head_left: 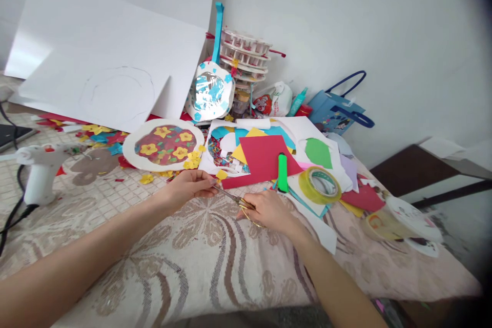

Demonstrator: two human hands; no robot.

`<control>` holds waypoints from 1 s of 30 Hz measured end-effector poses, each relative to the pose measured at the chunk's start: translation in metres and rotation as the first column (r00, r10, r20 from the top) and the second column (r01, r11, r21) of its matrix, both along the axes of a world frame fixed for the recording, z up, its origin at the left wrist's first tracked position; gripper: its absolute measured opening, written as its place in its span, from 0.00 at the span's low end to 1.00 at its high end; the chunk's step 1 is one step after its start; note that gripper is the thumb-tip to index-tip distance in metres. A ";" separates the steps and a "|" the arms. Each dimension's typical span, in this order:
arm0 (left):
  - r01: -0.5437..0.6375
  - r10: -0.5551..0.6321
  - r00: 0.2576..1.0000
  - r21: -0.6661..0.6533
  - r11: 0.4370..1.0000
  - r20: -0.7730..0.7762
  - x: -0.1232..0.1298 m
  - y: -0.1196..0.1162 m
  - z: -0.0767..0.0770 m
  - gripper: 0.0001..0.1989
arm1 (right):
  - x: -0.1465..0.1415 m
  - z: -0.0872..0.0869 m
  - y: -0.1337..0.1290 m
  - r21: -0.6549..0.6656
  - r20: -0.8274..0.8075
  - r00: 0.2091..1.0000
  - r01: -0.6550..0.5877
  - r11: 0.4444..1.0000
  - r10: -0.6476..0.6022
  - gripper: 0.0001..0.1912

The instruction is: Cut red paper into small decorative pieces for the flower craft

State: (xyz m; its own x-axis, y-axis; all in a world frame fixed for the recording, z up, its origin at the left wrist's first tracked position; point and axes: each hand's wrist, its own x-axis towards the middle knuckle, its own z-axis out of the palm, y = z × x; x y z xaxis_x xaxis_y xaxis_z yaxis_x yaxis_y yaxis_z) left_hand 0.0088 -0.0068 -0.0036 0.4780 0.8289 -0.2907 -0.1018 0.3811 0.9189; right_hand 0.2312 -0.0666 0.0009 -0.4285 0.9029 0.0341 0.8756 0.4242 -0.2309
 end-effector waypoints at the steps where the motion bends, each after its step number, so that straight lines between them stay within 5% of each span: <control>1: 0.001 0.000 1.000 0.029 1.000 -0.026 0.000 0.000 0.000 0.10 | 0.000 -0.002 0.000 0.015 0.009 1.000 0.002 1.000 -0.002 0.15; 12: -0.123 0.143 0.986 0.189 0.974 -0.092 -0.007 0.011 -0.004 0.12 | 0.002 -0.008 0.002 -0.082 -0.024 0.997 0.069 0.994 -0.071 0.14; 25: 0.050 -0.035 0.982 -0.077 0.996 0.185 -0.005 0.005 0.000 0.08 | -0.004 0.002 -0.006 -0.232 -0.350 0.937 -0.095 0.968 0.008 0.14; 30: 0.017 0.025 0.976 -0.188 0.982 0.216 -0.005 0.003 0.003 0.03 | -0.005 0.002 -0.007 -0.284 -0.398 0.917 -0.138 0.949 0.014 0.18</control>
